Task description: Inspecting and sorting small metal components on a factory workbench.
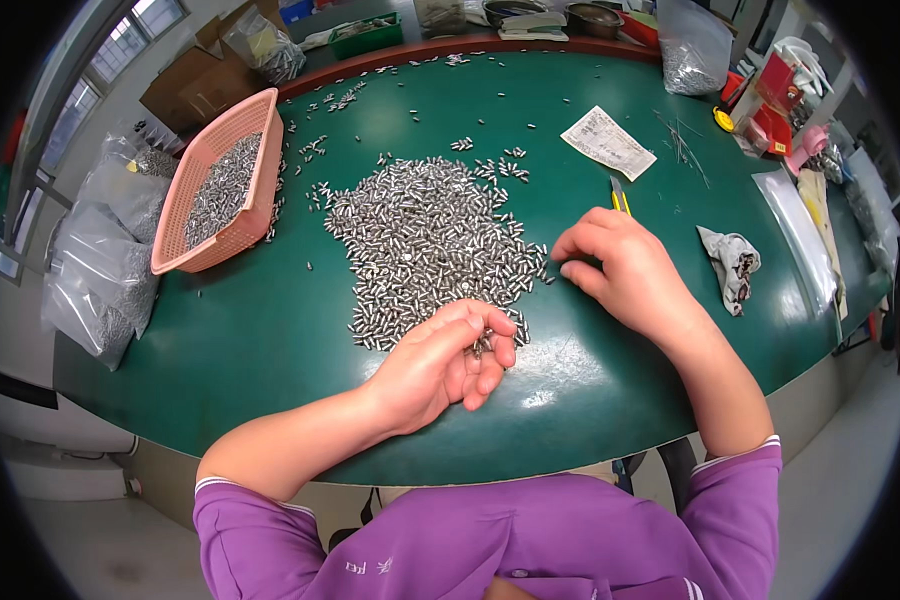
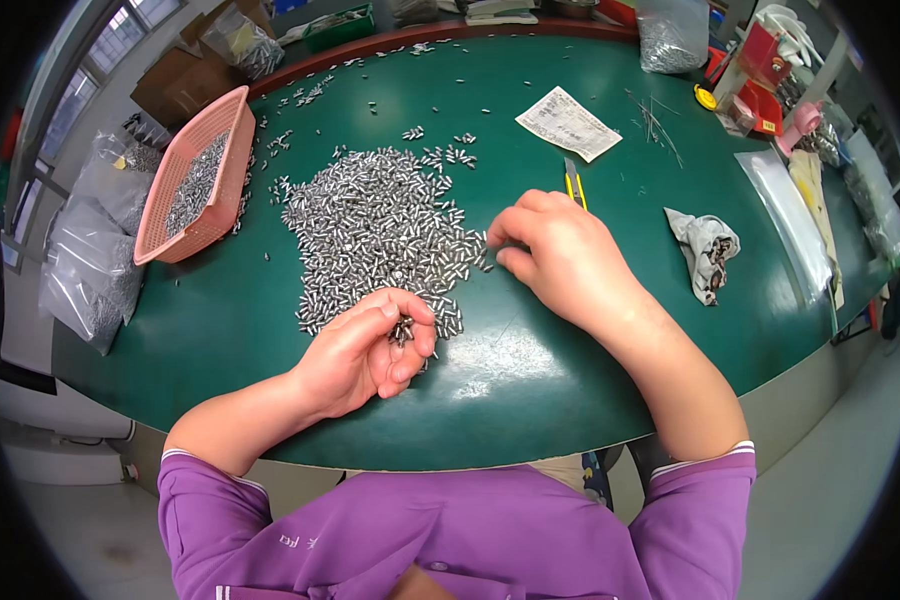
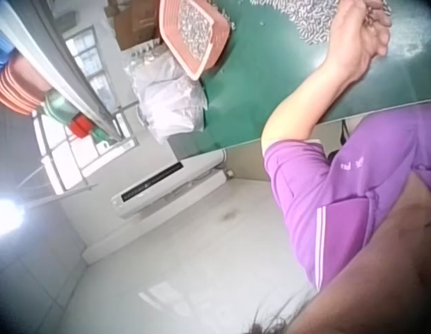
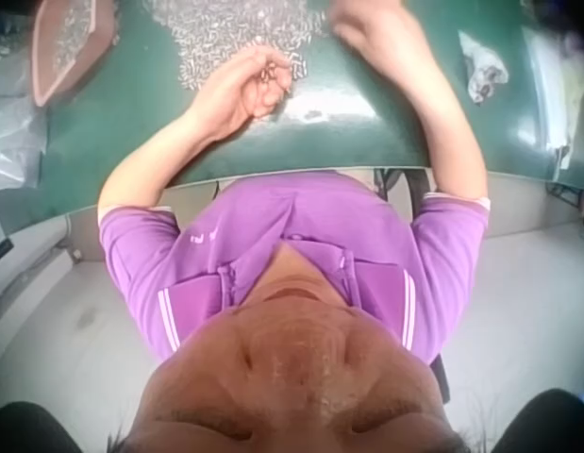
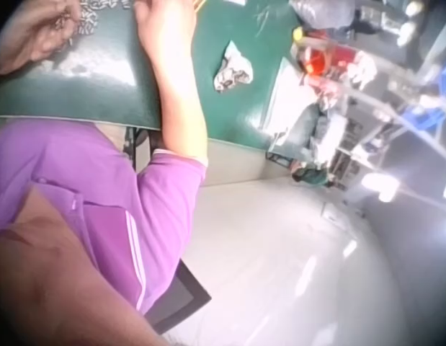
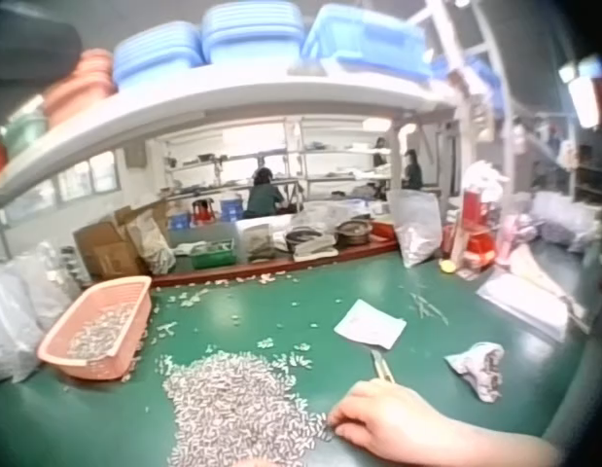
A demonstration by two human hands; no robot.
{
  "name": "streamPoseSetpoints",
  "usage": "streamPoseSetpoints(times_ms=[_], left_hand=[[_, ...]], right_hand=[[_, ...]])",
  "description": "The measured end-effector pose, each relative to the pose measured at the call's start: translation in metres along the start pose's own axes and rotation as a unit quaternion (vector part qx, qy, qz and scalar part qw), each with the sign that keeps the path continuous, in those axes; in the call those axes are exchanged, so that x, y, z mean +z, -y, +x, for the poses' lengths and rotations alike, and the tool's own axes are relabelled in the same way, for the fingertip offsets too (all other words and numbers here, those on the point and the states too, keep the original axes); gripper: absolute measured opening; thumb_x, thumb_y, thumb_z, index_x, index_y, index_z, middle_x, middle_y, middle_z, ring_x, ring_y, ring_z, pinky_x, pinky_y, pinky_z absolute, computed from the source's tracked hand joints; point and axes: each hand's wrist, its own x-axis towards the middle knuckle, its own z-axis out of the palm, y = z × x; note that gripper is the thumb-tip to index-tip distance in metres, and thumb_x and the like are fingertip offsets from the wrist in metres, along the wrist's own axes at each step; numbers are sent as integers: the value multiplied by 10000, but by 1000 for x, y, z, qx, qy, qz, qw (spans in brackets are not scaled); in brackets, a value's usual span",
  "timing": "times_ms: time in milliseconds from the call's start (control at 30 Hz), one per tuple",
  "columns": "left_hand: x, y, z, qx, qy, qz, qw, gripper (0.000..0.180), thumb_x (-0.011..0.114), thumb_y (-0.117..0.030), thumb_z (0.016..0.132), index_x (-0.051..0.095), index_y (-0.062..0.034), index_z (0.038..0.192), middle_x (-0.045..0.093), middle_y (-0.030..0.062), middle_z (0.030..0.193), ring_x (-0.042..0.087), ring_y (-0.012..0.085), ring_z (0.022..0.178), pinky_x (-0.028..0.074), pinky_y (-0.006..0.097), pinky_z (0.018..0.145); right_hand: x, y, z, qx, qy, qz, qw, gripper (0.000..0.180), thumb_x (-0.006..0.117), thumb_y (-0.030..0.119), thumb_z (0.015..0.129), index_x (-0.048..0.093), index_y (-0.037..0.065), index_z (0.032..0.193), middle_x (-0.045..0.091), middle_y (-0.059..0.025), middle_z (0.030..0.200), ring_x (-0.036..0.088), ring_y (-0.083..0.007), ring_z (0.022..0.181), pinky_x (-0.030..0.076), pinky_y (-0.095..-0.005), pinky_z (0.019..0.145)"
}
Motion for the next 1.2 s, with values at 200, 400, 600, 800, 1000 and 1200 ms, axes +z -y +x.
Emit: streamPoseSetpoints(times_ms=[200,400,600,800,1000,1200], left_hand=[[-1,0,0,-4,4,18,1000,254,348,-222,1034,491,-30,1120,549,112,936,481,129,658,399,234,491],[-2,2,1,-1,7,31,999,187,452,-212,1015,494,-63,1119,562,79,932,480,98,650,389,221,484],[2,0,-1,-35,-11,80,996,163,507,-198,999,485,-95,1123,570,39,899,466,71,611,372,199,468],[0,1,1,-31,9,50,998,121,489,-180,1003,507,-93,1084,566,35,886,456,66,598,363,196,456],[0,-1,1,-37,-8,22,999,174,413,-208,1026,506,-68,1069,556,70,892,468,95,628,375,213,463],[1,-1,0,-20,-4,10,1000,201,402,-210,1026,498,-44,1087,555,97,912,481,108,649,397,218,494]], right_hand=[[7,3,-2,-21,56,-4,998,117,711,79,756,646,70,853,593,-63,837,582,-264,831,485,-380,736],[8,21,0,-121,25,103,987,104,702,84,776,619,68,836,592,-58,836,572,-269,827,467,-365,747],[13,35,-4,-190,16,158,969,149,751,156,753,672,110,870,631,-23,880,601,-221,837,484,-348,746],[8,29,-1,-147,-34,99,984,113,706,59,768,665,93,867,607,-31,852,585,-235,808,470,-351,725],[9,7,0,-106,19,24,994,126,719,70,739,659,86,849,599,-42,855,573,-244,809,481,-357,709],[11,5,-1,-131,44,-4,990,141,725,86,727,657,82,850,589,-50,845,575,-260,820,487,-377,722]])
